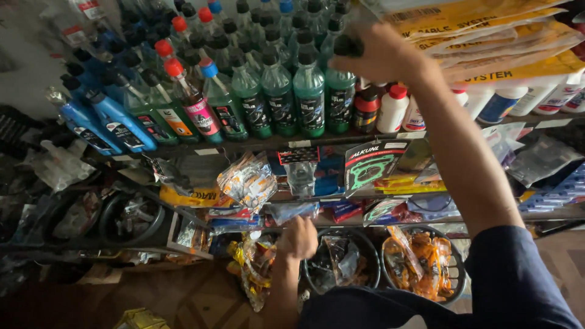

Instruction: Wiping down liquid bottles with a cloth and organizing them on a metal shop shelf.

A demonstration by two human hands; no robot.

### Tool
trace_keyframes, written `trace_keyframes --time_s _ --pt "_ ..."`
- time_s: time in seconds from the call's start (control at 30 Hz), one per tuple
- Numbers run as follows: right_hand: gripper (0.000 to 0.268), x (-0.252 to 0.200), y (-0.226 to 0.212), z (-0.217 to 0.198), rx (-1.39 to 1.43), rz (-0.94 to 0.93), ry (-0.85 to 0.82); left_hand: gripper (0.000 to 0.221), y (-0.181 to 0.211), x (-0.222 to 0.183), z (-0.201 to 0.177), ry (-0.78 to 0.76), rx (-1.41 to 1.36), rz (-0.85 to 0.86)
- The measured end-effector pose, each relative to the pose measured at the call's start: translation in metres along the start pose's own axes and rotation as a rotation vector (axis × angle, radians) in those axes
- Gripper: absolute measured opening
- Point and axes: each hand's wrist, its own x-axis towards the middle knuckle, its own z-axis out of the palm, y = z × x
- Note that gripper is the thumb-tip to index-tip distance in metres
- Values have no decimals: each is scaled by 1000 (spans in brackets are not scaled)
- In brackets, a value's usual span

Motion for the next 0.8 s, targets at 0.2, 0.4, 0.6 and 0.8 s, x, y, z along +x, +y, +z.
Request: trace_keyframes --time_s 0.2,0.4,0.6,0.8 --pt "35 8 34 43 47 -304 283 44 -3 2 41 -419 162 -739" --pt "35 11 34 47 -8 -359 315 43 -7 18 65 -357 182 -811" --pt "39 3 30 43 -4 -287 305 42 -5 16 61 -301 196 -830" --pt "30 -3 12 11 185 -196 216 33 -24 -15 43 -55 173 -780"
